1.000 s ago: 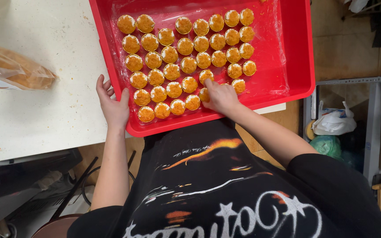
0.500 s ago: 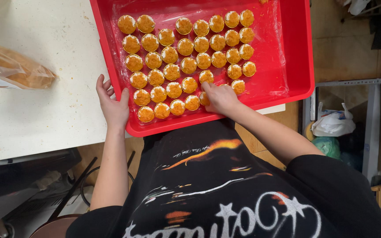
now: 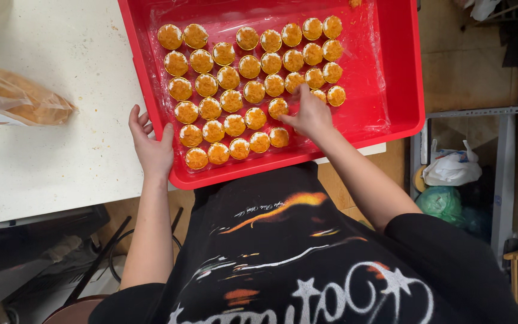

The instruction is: The person arranges small round pastries in a red tray lined with plastic wrap. They place each pastry by hand into neat rows, then gather small crumbs from the tray and form them into a ball.

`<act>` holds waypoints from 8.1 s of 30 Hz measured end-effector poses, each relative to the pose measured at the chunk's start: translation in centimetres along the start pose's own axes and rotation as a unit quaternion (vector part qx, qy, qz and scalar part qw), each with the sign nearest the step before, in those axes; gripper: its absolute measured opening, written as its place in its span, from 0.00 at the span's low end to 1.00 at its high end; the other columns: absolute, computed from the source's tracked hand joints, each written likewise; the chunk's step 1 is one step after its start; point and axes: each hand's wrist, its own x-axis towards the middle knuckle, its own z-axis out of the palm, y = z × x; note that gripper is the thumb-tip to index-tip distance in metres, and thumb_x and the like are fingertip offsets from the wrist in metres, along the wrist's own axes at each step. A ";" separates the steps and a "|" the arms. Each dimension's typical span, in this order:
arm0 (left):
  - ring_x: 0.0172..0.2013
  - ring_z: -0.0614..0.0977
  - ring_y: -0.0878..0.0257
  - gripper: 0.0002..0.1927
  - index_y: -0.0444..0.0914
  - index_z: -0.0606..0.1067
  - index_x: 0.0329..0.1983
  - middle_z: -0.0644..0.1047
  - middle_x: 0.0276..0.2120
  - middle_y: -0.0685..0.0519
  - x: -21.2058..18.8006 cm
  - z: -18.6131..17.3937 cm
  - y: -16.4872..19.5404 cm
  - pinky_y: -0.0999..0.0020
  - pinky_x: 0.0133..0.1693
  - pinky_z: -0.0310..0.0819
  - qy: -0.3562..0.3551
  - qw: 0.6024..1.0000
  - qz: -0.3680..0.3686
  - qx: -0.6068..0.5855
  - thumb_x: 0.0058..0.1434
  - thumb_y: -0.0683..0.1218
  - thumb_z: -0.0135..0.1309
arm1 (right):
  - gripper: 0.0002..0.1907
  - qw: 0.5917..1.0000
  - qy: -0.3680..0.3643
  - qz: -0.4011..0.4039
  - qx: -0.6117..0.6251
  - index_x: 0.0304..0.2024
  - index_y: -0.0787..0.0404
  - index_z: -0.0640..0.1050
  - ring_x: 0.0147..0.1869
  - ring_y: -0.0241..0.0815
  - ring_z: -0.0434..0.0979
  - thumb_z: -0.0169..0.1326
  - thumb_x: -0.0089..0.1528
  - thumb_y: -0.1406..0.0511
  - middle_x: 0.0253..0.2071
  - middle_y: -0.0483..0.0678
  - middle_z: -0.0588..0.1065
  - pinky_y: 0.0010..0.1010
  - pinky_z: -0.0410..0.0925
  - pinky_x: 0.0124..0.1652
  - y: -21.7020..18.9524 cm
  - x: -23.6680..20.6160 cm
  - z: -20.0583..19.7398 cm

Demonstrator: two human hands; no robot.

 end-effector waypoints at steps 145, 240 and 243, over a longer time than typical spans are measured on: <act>0.59 0.75 0.56 0.41 0.36 0.52 0.77 0.69 0.65 0.43 -0.3 0.3 0.0 0.61 0.57 0.76 0.007 1.000 -0.017 0.018 0.64 0.40 0.59 | 0.40 0.950 -0.207 -0.218 -0.082 0.62 0.51 0.65 0.46 0.55 0.81 0.69 0.50 0.64 0.54 0.44 0.79 0.49 0.71 0.43 -4.9 7.9 -0.3; 0.60 0.75 0.56 0.39 0.35 0.53 0.77 0.70 0.65 0.42 -0.1 -0.3 -0.1 0.63 0.60 0.78 -0.004 1.000 0.002 0.019 0.67 0.37 0.58 | 0.32 0.966 -0.202 -0.067 -0.145 0.49 0.57 0.73 0.45 0.54 0.80 0.71 0.45 0.60 0.48 0.50 0.74 0.45 0.72 0.40 2.0 -2.9 0.0; 0.60 0.75 0.56 0.39 0.35 0.53 0.77 0.68 0.65 0.42 0.0 -0.4 -0.3 0.62 0.59 0.78 -0.004 1.000 0.001 0.006 0.68 0.37 0.58 | 0.34 0.961 -0.222 -0.060 -0.152 0.49 0.57 0.73 0.48 0.54 0.80 0.72 0.45 0.57 0.49 0.49 0.74 0.45 0.73 0.42 1.5 -2.8 -0.7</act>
